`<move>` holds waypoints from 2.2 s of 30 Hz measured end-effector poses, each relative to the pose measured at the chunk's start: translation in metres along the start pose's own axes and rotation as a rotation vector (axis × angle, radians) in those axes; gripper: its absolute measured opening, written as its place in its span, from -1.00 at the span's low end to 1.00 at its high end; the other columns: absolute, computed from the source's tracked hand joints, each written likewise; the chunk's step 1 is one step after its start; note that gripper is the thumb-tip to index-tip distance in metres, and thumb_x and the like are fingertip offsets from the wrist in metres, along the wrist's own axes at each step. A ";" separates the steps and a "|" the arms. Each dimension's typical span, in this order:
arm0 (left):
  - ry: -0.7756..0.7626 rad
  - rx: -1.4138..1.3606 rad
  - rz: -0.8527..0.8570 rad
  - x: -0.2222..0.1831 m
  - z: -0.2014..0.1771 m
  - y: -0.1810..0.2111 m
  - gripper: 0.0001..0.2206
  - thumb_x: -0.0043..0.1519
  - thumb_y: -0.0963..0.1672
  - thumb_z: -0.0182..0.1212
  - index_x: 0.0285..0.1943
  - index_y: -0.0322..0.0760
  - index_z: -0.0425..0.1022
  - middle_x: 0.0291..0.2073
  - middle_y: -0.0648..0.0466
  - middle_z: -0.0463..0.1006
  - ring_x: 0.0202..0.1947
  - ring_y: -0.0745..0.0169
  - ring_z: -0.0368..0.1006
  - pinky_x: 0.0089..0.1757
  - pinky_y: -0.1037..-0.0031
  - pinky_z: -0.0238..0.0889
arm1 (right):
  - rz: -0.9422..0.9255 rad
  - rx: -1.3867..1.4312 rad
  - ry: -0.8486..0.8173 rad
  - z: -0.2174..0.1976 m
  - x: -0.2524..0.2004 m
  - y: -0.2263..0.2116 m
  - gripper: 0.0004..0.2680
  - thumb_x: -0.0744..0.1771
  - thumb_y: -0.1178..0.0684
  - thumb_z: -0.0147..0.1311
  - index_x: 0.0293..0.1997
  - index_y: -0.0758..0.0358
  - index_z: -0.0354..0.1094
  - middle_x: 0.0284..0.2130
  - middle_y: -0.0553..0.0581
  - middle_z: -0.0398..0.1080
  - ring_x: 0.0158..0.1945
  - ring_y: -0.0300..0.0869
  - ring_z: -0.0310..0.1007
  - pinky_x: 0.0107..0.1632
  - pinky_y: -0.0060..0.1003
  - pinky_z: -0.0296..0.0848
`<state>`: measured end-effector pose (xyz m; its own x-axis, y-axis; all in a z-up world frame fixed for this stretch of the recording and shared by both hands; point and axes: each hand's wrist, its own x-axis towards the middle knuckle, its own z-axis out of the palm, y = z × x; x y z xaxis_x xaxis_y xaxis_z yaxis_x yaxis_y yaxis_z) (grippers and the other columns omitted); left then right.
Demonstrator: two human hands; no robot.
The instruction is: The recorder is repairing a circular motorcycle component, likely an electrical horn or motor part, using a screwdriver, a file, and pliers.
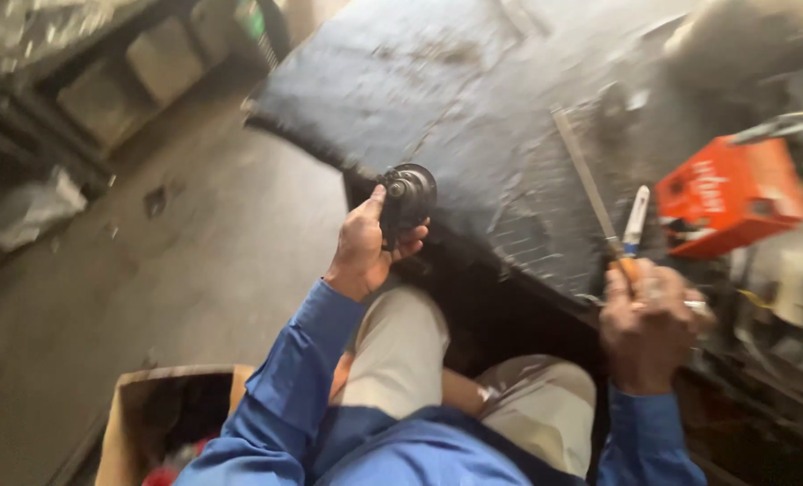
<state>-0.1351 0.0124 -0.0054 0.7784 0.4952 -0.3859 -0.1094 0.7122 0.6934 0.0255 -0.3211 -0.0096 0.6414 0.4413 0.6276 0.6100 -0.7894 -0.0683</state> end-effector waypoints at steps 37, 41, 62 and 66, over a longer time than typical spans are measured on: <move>-0.095 -0.256 -0.258 -0.050 -0.112 -0.046 -0.62 0.48 0.01 -0.14 0.12 -0.36 0.47 -0.32 -0.10 0.62 -0.53 0.16 0.55 -0.35 0.20 0.51 | -0.031 0.197 -0.065 0.022 -0.019 0.002 -0.78 0.39 0.32 0.10 0.19 0.44 0.35 -0.07 0.23 0.37 -0.07 -0.07 0.41 0.05 -0.20 0.45; -0.148 -0.161 -0.213 -0.055 -0.097 -0.039 -0.53 0.41 0.08 -0.13 0.16 -0.37 0.46 -0.27 -0.11 0.62 -0.45 0.13 0.59 -0.37 0.28 0.52 | -0.053 0.153 -0.034 0.019 -0.016 -0.005 -0.76 0.36 0.31 0.11 0.17 0.42 0.35 -0.04 0.25 0.40 0.00 0.00 0.42 0.09 -0.12 0.43; -0.207 1.100 0.820 0.001 0.058 0.008 -0.54 0.08 -0.18 0.37 0.20 -0.26 0.46 -0.08 -0.03 0.64 -0.12 0.13 0.61 -0.05 0.38 0.45 | 0.738 0.923 -0.246 -0.086 -0.098 -0.022 -0.73 0.33 0.18 0.13 0.17 0.30 0.43 -0.40 0.05 0.47 -0.48 -0.34 0.32 -0.40 -0.45 0.31; -0.162 1.366 0.996 0.033 0.066 -0.002 -0.57 0.04 -0.15 0.39 0.14 -0.26 0.55 -0.01 -0.09 0.61 0.00 -0.08 0.56 0.02 0.24 0.39 | 0.797 1.007 -0.396 -0.067 -0.166 -0.009 -0.63 0.26 0.19 0.25 0.23 0.25 0.46 -0.39 0.07 0.50 -0.44 -0.36 0.35 -0.38 -0.46 0.36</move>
<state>-0.0683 -0.0052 0.0201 0.8019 0.3393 0.4918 -0.0527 -0.7797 0.6239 -0.1177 -0.4155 -0.0612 0.9655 0.2393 -0.1030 -0.0253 -0.3073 -0.9513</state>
